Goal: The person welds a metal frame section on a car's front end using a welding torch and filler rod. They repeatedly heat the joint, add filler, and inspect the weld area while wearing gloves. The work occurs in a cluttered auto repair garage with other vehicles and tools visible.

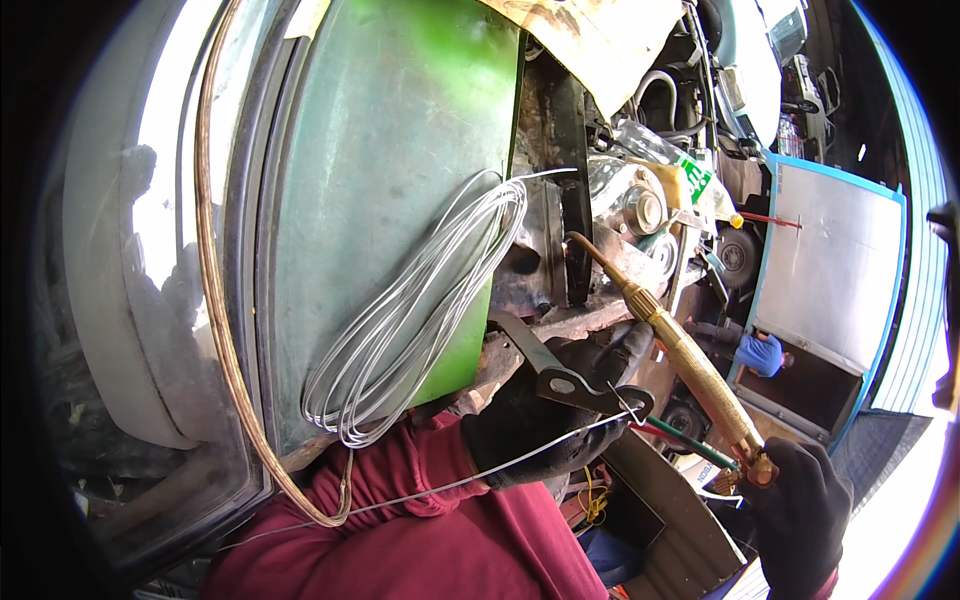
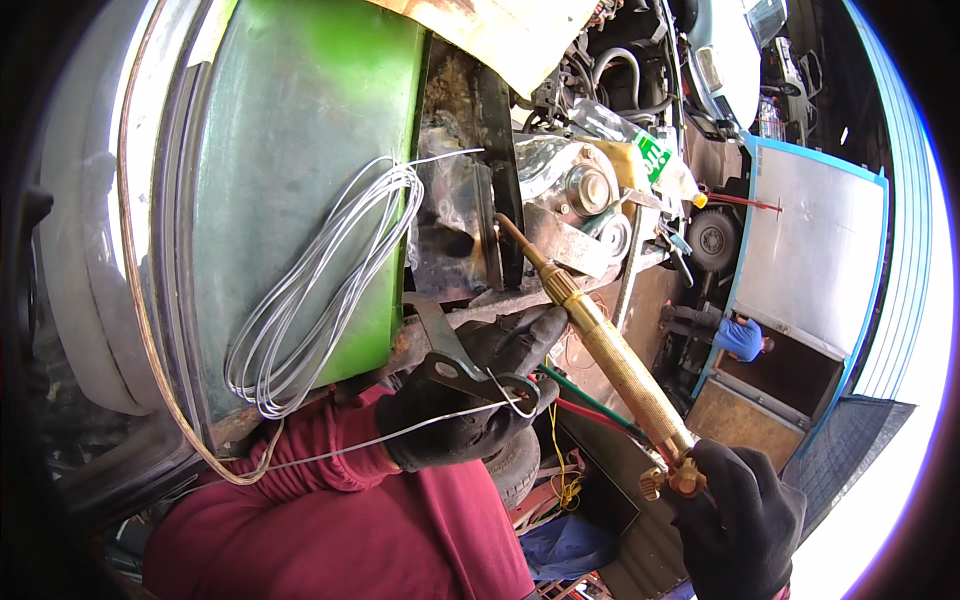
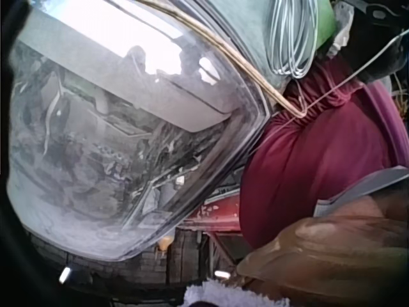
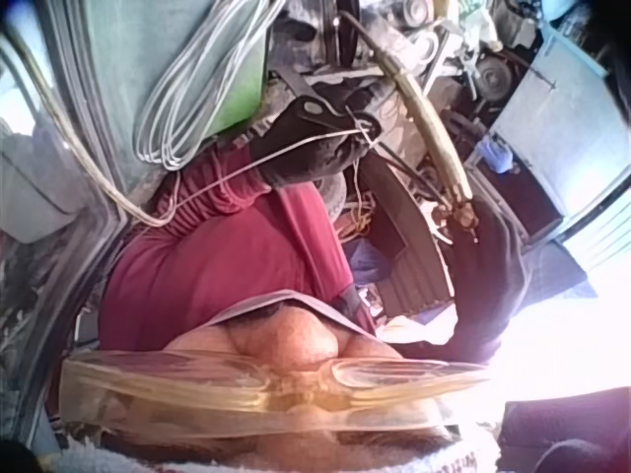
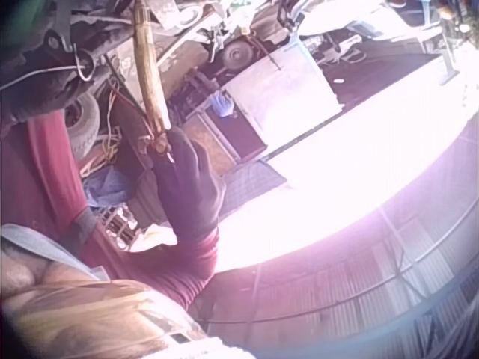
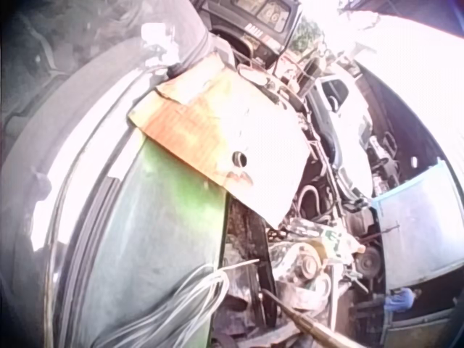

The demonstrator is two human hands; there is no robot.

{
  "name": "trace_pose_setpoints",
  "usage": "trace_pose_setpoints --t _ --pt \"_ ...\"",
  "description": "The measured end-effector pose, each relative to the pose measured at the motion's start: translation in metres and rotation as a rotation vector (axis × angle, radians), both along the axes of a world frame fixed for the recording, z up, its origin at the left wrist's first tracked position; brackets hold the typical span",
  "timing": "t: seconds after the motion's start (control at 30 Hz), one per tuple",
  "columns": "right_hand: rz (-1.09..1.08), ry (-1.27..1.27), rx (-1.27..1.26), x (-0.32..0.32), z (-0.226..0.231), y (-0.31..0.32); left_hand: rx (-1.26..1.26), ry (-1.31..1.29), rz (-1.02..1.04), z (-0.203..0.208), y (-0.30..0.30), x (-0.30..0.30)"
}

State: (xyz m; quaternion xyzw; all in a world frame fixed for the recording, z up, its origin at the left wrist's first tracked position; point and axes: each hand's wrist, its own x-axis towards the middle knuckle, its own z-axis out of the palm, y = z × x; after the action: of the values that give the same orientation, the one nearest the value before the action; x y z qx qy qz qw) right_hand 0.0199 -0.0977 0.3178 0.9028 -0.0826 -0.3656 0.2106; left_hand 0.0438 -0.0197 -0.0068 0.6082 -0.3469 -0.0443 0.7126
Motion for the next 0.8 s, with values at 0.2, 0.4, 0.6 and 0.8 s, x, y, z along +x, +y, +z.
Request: trace_pose_setpoints --t 0.2,0.4,0.6,0.8 --pt "-0.028 -0.011 0.008 -0.0004 -0.0006 0.0012 -0.015 -0.021 0.022 -0.0019 -0.0005 0.0002" --pt "-0.004 -0.021 0.022 -0.0013 -0.0004 0.0019 -0.016 0.016 -0.009 -0.0015 0.0003 -0.0010" --pt "0.007 -0.027 0.007 -0.0045 -0.0016 0.0024 -0.056 0.005 0.042 -0.0014 -0.0018 0.0001" --pt "0.013 -0.039 0.017 -0.0058 -0.0028 0.0019 -0.057 -0.011 0.045 -0.0042 -0.0029 -0.0011"
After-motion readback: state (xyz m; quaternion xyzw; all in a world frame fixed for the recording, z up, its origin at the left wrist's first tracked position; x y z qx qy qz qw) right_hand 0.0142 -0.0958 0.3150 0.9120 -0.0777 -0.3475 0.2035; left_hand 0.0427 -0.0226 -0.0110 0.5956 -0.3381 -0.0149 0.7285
